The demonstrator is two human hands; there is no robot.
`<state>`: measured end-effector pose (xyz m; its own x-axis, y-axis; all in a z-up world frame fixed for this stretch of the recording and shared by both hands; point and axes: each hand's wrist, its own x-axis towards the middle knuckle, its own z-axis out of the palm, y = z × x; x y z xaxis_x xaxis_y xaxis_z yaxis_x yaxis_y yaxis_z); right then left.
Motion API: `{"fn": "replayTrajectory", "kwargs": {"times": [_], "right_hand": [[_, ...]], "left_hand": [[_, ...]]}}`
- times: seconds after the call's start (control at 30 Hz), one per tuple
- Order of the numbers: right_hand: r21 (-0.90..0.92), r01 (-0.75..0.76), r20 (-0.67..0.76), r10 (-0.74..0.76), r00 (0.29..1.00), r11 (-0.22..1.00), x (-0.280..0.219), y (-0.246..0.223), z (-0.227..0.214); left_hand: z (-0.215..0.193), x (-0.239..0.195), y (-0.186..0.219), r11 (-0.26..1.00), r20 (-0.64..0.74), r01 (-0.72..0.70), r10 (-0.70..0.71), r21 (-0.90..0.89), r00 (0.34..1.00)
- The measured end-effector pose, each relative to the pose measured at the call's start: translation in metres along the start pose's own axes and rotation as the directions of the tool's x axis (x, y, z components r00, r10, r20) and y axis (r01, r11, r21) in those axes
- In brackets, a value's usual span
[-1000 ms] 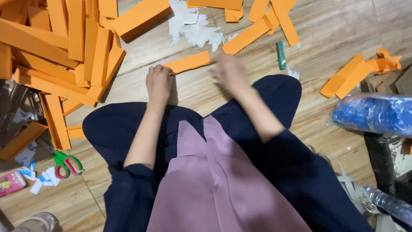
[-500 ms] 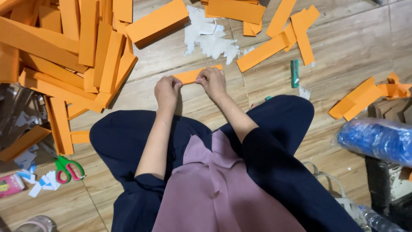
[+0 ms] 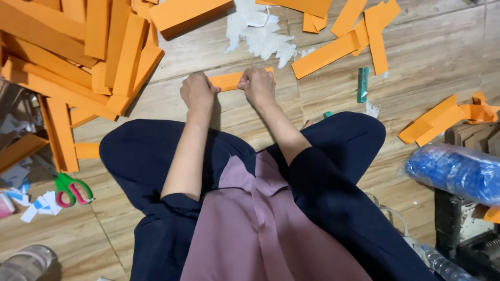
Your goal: Stapling and folding long orange paper strips into smaller rectangular segments while sitting on the floor.
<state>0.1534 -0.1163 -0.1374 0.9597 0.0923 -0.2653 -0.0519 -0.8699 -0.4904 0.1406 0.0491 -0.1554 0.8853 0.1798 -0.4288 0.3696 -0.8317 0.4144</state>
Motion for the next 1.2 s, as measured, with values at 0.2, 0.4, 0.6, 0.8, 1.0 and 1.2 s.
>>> {"fn": "replayTrajectory", "kwargs": {"times": [0.2,0.4,0.6,0.8,1.0,1.2], "right_hand": [[-0.026,0.073,-0.065,-0.075,0.995,0.997,-0.004,0.01,0.005],[0.105,0.165,-0.034,-0.162,0.986,0.981,-0.016,0.034,-0.019],[0.163,0.008,-0.051,0.001,0.999,0.987,-0.017,0.057,-0.037],[0.16,-0.148,-0.024,0.154,0.988,0.976,-0.006,0.058,-0.029],[0.127,-0.167,-0.033,0.172,0.985,0.978,0.001,0.058,-0.025],[0.188,-0.143,-0.054,0.156,0.986,0.972,0.001,0.08,-0.02]], "left_hand": [[0.012,-0.064,0.026,0.743,-0.142,-0.49,0.604,0.455,0.784],[0.003,-0.078,0.032,0.674,0.216,-0.649,0.616,0.352,0.757],[0.018,-0.07,0.032,0.684,0.229,-0.609,0.569,0.401,0.79],[0.017,-0.071,0.036,0.701,0.234,-0.586,0.54,0.407,0.808],[0.019,-0.077,0.053,0.705,0.205,-0.542,0.509,0.457,0.836],[0.02,-0.078,0.055,0.689,0.201,-0.551,0.525,0.471,0.827]]}}
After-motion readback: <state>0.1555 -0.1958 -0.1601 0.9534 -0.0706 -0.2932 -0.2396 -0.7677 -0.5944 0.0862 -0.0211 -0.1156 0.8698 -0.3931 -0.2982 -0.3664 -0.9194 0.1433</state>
